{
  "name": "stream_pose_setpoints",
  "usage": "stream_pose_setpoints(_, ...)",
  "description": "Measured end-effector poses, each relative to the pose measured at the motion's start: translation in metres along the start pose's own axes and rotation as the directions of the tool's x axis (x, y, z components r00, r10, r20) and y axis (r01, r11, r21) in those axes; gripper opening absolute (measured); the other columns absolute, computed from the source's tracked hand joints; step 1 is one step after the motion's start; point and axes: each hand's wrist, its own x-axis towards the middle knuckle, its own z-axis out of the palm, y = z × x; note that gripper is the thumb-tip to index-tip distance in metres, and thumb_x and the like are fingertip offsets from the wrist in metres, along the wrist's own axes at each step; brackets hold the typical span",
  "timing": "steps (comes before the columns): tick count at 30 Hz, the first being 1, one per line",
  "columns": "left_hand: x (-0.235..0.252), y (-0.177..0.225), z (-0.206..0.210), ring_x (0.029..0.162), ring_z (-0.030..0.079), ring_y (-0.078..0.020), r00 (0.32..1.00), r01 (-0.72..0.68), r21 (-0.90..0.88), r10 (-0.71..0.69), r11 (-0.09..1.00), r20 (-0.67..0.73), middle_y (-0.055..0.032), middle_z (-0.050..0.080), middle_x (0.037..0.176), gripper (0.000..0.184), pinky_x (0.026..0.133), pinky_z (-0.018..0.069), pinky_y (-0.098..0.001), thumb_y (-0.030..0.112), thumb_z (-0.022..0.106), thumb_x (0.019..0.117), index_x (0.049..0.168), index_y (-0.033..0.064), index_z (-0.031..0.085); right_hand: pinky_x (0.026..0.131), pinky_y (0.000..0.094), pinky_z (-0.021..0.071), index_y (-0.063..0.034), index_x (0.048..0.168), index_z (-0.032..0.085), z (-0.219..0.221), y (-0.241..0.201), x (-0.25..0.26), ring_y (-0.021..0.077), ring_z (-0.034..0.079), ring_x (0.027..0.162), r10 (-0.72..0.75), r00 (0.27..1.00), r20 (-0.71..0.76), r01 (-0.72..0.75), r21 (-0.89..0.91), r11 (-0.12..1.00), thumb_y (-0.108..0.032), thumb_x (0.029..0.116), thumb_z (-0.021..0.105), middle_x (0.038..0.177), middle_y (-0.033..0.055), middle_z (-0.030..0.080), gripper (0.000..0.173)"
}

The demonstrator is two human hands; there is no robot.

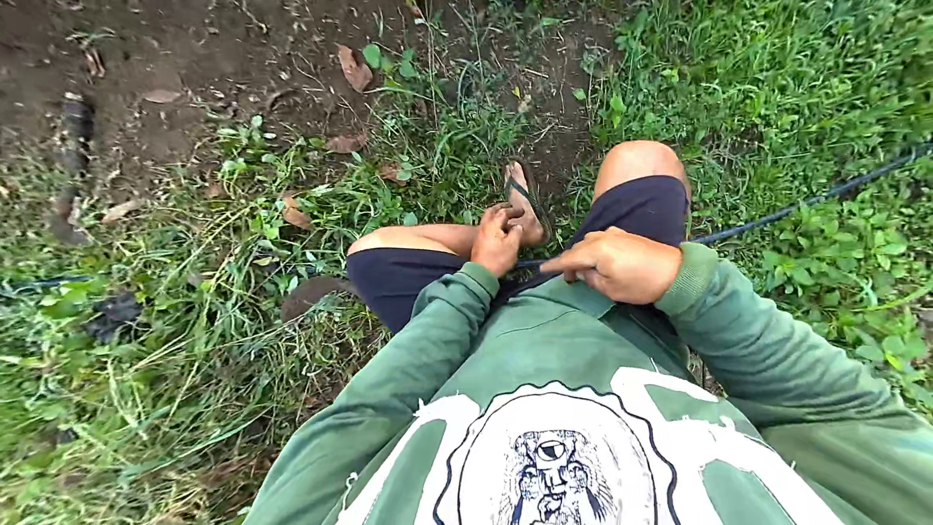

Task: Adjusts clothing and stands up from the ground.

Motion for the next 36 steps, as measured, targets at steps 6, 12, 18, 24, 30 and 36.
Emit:
stream_pose_setpoints(6, -0.003, -0.004, -0.005, 0.133, 0.056, -0.0237, 1.0, 0.025, -0.01, -0.025, 1.0, -0.016, -0.0127, 0.053, 0.15, 0.034, 0.107, 0.05, -0.0435, 0.014, 0.054, 0.0995, 0.131, 0.0094, 0.067, 0.094, 0.0605, 0.0479, -0.0197, 0.105, 0.078, 0.006, -0.006, 0.025, 0.0257, 0.069, 0.099, 0.176, 0.956, 0.234, -0.106, -0.284, 0.953, -0.039, 0.0957, 0.069, 0.093, 0.0018, 0.075, 0.023)
stream_pose_setpoints(12, -0.006, -0.003, -0.007, 0.13, 0.058, -0.025, 0.999, 0.034, -0.003, -0.034, 0.999, -0.011, -0.014, 0.052, 0.15, 0.035, 0.105, 0.0504, -0.0452, 0.015, 0.054, 0.099, 0.131, 0.0091, 0.067, 0.079, 0.0426, 0.0568, -0.0097, 0.099, 0.075, -0.004, -0.011, 0.041, 0.0182, 0.068, 0.084, 0.063, 0.942, 0.33, -0.078, 0.032, 0.996, -0.022, 0.1029, 0.063, 0.087, 0.0046, 0.071, 0.017)
stream_pose_setpoints(18, -0.004, -0.008, -0.004, 0.133, 0.055, -0.0256, 0.999, 0.012, 0.023, -0.013, 1.0, 0.045, -0.014, 0.053, 0.15, 0.034, 0.108, 0.0483, -0.0452, 0.016, 0.055, 0.0993, 0.131, 0.0088, 0.067, 0.086, 0.0483, 0.0549, -0.0036, 0.102, 0.069, 0.006, -0.025, 0.072, 0.027, 0.068, 0.092, 0.146, 0.956, 0.255, -0.152, 0.005, 0.988, -0.023, 0.1063, 0.056, 0.094, 0.0123, 0.069, 0.024)
stream_pose_setpoints(24, -0.024, 0.006, -0.036, 0.118, 0.065, -0.0232, 0.984, -0.004, -0.318, -0.052, 0.948, -0.169, -0.0116, 0.057, 0.145, 0.036, 0.096, 0.0582, -0.044, 0.014, 0.05, 0.1026, 0.136, 0.0076, 0.061, 0.077, 0.0492, 0.0595, -0.0092, 0.096, 0.073, 0.028, -0.029, 0.047, 0.0229, 0.07, 0.082, 0.077, 0.986, 0.148, -0.082, 0.03, 0.996, -0.028, 0.1019, 0.064, 0.086, 0.0072, 0.071, 0.022)
stream_pose_setpoints(30, -0.086, -0.046, -0.182, 0.111, 0.067, -0.0201, 0.583, -0.294, -0.386, -0.156, 0.875, -0.797, -0.0082, 0.06, 0.14, 0.042, 0.093, 0.0589, -0.042, 0.017, 0.052, 0.1037, 0.144, 0.0074, 0.05, 0.092, 0.0368, 0.0606, -0.0152, 0.113, 0.076, 0.001, 0.002, -0.016, 0.008, 0.071, 0.099, 0.013, 0.997, 0.072, -0.034, 0.302, 0.953, -0.035, 0.0991, 0.065, 0.106, -0.0023, 0.076, 0.027)
stream_pose_setpoints(36, -0.124, -0.222, -0.13, 0.123, 0.062, -0.0417, 0.493, 0.56, -0.542, -0.777, 0.627, -0.391, -0.0279, 0.061, 0.135, 0.057, 0.106, 0.048, -0.0607, 0.033, 0.058, 0.1038, 0.149, 0.001, 0.047, 0.092, 0.0455, 0.0602, -0.0018, 0.13, 0.066, -0.015, -0.009, -0.007, 0.0209, 0.074, 0.099, 0.259, 0.963, 0.07, -0.268, 0.178, 0.947, -0.021, 0.0976, 0.067, 0.109, 0.0108, 0.076, 0.038)
